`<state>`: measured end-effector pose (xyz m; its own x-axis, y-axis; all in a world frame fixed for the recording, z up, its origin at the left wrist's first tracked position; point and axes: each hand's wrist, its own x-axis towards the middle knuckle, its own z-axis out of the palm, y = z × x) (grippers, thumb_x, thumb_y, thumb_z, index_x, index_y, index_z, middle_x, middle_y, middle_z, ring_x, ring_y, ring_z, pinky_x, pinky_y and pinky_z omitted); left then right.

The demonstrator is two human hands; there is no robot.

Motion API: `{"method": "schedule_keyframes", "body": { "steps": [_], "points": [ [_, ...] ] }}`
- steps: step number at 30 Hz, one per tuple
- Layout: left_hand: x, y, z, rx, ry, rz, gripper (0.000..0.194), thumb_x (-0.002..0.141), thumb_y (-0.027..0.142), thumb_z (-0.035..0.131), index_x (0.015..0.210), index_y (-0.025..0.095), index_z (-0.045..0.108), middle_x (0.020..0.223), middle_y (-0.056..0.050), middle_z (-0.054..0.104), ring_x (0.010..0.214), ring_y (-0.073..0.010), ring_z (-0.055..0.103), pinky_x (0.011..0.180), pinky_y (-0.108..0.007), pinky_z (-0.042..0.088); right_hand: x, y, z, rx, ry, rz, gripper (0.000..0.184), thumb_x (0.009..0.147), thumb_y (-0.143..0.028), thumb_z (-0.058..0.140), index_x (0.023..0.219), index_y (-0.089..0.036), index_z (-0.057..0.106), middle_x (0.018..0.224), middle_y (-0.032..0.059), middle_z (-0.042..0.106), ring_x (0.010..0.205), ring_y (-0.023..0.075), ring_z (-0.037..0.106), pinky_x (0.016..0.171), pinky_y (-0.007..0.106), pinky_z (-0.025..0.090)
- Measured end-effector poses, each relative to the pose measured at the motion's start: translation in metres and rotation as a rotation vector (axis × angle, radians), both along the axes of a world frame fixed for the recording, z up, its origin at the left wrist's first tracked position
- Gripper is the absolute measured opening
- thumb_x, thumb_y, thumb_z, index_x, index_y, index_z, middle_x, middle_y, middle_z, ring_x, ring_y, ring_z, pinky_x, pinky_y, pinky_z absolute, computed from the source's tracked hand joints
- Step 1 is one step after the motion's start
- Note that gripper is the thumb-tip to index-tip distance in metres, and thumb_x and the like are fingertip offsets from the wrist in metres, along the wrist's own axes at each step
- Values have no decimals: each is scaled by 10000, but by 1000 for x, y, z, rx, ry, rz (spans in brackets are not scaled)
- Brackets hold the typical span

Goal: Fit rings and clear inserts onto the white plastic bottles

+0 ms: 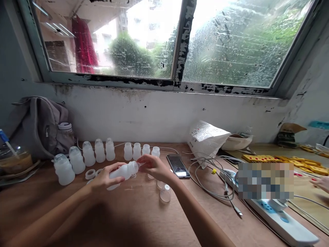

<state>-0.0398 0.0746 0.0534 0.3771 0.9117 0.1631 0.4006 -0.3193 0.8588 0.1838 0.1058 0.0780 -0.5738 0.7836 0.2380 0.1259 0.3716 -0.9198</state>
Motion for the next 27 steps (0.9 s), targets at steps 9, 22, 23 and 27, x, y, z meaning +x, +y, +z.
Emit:
{"method": "schedule_keyframes", "body": {
  "steps": [9, 22, 23, 27],
  "points": [
    [-10, -6, 24, -36, 58, -72, 491, 646, 414, 579, 1080, 194, 518, 907, -24, 594, 771, -172, 549, 644, -249, 449, -6, -2, -1, -76, 126, -33, 268, 699, -367, 584, 867, -158, 591, 829, 41, 612, 764, 167, 592, 738, 359, 489],
    [-14, -5, 29, -72, 72, -91, 463, 651, 421, 579, 1054, 197, 539, 910, -25, 596, 748, -168, 556, 607, -236, 438, -8, -4, 0, -40, 99, -70, 266, 653, -342, 637, 838, -151, 621, 859, 53, 629, 824, 173, 582, 766, 320, 453],
    [-15, -5, 29, -78, 69, -96, 459, 652, 418, 579, 1056, 203, 537, 908, -21, 596, 746, -166, 555, 599, -232, 436, -8, -4, -1, -39, 95, -77, 268, 652, -352, 635, 828, -150, 623, 839, 51, 632, 804, 170, 587, 751, 318, 458],
    [-15, -5, 28, -83, 68, -108, 463, 647, 407, 579, 1060, 202, 541, 901, -16, 597, 745, -161, 552, 592, -223, 430, -8, -3, -4, -31, 52, -98, 286, 681, -409, 594, 775, -140, 616, 670, 36, 625, 628, 145, 591, 598, 280, 477]
  ]
}}
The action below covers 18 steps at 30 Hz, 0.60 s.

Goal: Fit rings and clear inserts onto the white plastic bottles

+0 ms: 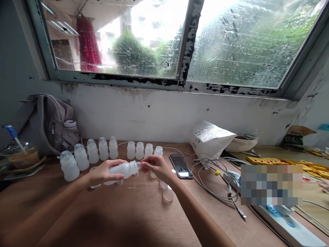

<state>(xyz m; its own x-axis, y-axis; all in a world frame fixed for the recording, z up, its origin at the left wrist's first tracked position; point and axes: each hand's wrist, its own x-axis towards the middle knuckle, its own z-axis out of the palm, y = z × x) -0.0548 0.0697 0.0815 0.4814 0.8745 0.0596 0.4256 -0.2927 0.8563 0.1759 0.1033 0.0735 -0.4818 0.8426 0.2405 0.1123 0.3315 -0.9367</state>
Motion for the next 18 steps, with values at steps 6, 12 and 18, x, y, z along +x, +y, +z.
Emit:
{"method": "schedule_keyframes", "body": {
  "steps": [6, 12, 18],
  "points": [
    [1, -1, -2, -9, 6, -5, 476, 648, 426, 581, 1061, 195, 533, 905, -21, 592, 765, -170, 546, 613, -227, 429, -4, -1, -8, 79, -170, -64, 431, 782, -489, 420, 537, -143, 495, 455, -11, 484, 363, 62, 434, 346, 179, 316],
    [0, -2, 1, -41, 12, -25, 479, 659, 451, 572, 1072, 215, 513, 924, -15, 580, 772, -169, 542, 610, -233, 430, -3, -6, -1, 126, -214, 0, 322, 770, -474, 457, 726, -157, 490, 590, -21, 488, 428, 55, 424, 366, 167, 314],
    [-2, 0, -5, -40, 30, -42, 447, 658, 450, 580, 1043, 227, 532, 920, -8, 584, 785, -173, 540, 633, -241, 422, -4, -5, -3, 169, -265, 13, 318, 794, -446, 435, 637, -170, 409, 495, -54, 402, 414, 51, 356, 390, 177, 278]
  ]
}}
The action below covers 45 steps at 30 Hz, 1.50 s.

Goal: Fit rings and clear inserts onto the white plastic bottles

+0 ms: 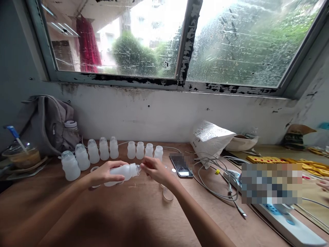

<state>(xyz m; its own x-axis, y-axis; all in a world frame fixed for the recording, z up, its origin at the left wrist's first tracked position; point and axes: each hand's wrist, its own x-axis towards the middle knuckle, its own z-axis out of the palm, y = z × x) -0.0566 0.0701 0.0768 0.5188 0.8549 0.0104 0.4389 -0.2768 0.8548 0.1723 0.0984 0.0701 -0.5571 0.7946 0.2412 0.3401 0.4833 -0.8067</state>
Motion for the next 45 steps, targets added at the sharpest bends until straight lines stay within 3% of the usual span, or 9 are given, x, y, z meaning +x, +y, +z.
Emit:
{"method": "schedule_keyframes", "body": {
  "steps": [5, 8, 12, 17, 23, 29, 39, 42, 45],
  "points": [
    [1, 0, 0, -46, -29, -4, 440, 670, 459, 564, 1034, 214, 540, 912, -14, 586, 782, -170, 536, 624, -233, 410, -1, -1, 1, 99, -64, -52, 371, 818, -446, 386, 577, -165, 411, 467, -46, 385, 415, 56, 342, 398, 189, 265],
    [0, -1, 2, -114, -65, -8, 393, 692, 466, 536, 980, 199, 565, 857, -13, 586, 747, -157, 534, 592, -217, 396, -1, -7, 9, 219, -81, -21, 274, 778, -425, 476, 872, -171, 524, 758, 23, 565, 642, 109, 505, 556, 215, 393],
    [-1, -1, 3, -261, -114, -30, 391, 715, 493, 482, 889, 157, 581, 729, -22, 570, 613, -128, 507, 507, -206, 362, -5, -16, 14, 307, -153, 74, 539, 695, -370, 606, 1178, -255, 398, 1138, 50, 498, 990, 179, 469, 815, 295, 384],
    [1, -5, 5, -231, -59, -62, 396, 677, 491, 536, 883, 156, 587, 756, -19, 562, 640, -130, 507, 513, -199, 358, -10, -20, 9, 368, -270, 18, 319, 754, -388, 533, 1014, -203, 523, 942, 47, 576, 871, 168, 500, 761, 285, 377],
    [11, -14, 5, 173, 130, -27, 421, 671, 467, 558, 1008, 215, 555, 889, -13, 585, 766, -170, 539, 618, -232, 410, -9, -18, 8, 239, -340, -24, 427, 805, -530, 343, 690, -155, 512, 640, -6, 503, 597, 105, 430, 535, 219, 305],
    [16, -17, -2, 518, 214, 0, 431, 707, 430, 549, 1094, 251, 487, 968, -23, 567, 840, -176, 533, 709, -258, 416, -4, -19, 18, 256, -413, -59, 464, 798, -556, 322, 602, -155, 447, 574, -23, 415, 572, 95, 365, 528, 217, 259],
    [26, -22, -7, 646, 337, 83, 488, 749, 465, 480, 1185, 264, 392, 1009, -46, 526, 855, -189, 526, 741, -284, 416, 7, -21, 29, 276, -449, -41, 479, 803, -555, 301, 665, -158, 531, 533, -21, 420, 508, 90, 371, 489, 214, 261],
    [19, -19, -7, 625, 455, 139, 467, 729, 459, 506, 1148, 269, 428, 966, -46, 536, 845, -210, 521, 742, -311, 402, 17, -14, 29, 222, -576, -166, 509, 818, -544, 262, 644, -170, 559, 545, 12, 493, 519, 113, 454, 483, 221, 296],
    [11, -15, -7, 553, 545, 146, 439, 709, 448, 526, 1108, 276, 463, 920, -45, 544, 823, -225, 521, 707, -321, 397, 35, -5, 26, 170, -837, -350, 373, 664, -533, 538, 549, -179, 557, 541, 24, 522, 502, 136, 505, 453, 227, 316]
  ]
}}
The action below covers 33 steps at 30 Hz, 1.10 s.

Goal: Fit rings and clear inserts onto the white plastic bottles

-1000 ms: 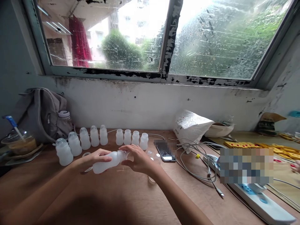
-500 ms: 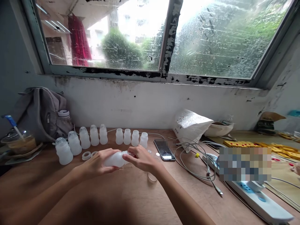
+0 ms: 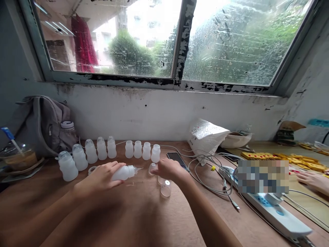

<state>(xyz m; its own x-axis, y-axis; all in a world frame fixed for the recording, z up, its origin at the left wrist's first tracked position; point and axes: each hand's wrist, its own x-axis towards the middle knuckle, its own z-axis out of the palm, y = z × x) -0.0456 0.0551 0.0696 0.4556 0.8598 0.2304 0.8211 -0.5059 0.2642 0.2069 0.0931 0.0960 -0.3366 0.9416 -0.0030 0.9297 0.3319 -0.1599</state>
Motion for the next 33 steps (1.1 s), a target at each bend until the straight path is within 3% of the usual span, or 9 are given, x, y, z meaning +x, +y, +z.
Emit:
{"method": "schedule_keyframes", "body": {
  "steps": [4, 10, 12, 16, 20, 26, 33],
  "points": [
    [-5, 2, 1, -28, 30, 23, 403, 710, 431, 521, 1083, 286, 481, 921, -43, 547, 827, -227, 518, 691, -309, 379, 10, 6, -11, -196, -154, -129, 298, 495, -318, 713, 391, -172, 475, 370, -10, 455, 358, 137, 489, 422, 255, 356],
    [-8, 0, 12, -83, -32, 19, 428, 691, 473, 515, 1075, 284, 501, 941, -31, 564, 820, -221, 527, 678, -289, 373, -1, 12, -28, -378, -188, -85, 285, 502, -202, 694, 362, -157, 451, 267, -41, 401, 267, 105, 435, 378, 236, 358],
    [-10, 0, 18, -167, -105, -14, 441, 673, 490, 529, 1059, 278, 520, 951, -21, 573, 821, -211, 534, 683, -272, 379, 3, 15, -25, -381, -72, -35, 249, 562, -264, 662, 414, -143, 502, 317, -22, 462, 286, 92, 446, 360, 213, 353],
    [-15, 3, 28, -405, -242, -80, 471, 653, 514, 541, 1034, 238, 539, 883, -10, 614, 780, -196, 559, 661, -248, 397, 18, 17, -3, -344, 372, 115, 319, 657, -443, 583, 632, -127, 623, 580, 53, 617, 462, 110, 544, 392, 194, 392],
    [-17, 3, 36, -530, -330, -118, 483, 645, 507, 554, 1031, 217, 541, 869, -11, 625, 776, -189, 566, 641, -231, 405, 19, 9, 17, -456, 645, 212, 447, 688, -515, 538, 828, -102, 637, 754, 93, 640, 609, 135, 586, 515, 227, 464],
    [-15, 1, 38, -552, -345, -127, 507, 627, 510, 564, 1029, 201, 552, 903, -26, 610, 775, -191, 558, 615, -227, 411, -4, 0, 14, -569, 799, 280, 477, 656, -509, 582, 871, -87, 638, 762, 91, 641, 610, 128, 589, 539, 229, 468],
    [-14, 3, 34, -552, -313, -159, 487, 636, 494, 565, 1036, 216, 559, 876, -14, 612, 753, -178, 552, 600, -217, 398, -12, -1, 6, -609, 836, 325, 458, 672, -470, 591, 920, -86, 629, 749, 84, 634, 611, 121, 585, 548, 228, 472]
  ]
}}
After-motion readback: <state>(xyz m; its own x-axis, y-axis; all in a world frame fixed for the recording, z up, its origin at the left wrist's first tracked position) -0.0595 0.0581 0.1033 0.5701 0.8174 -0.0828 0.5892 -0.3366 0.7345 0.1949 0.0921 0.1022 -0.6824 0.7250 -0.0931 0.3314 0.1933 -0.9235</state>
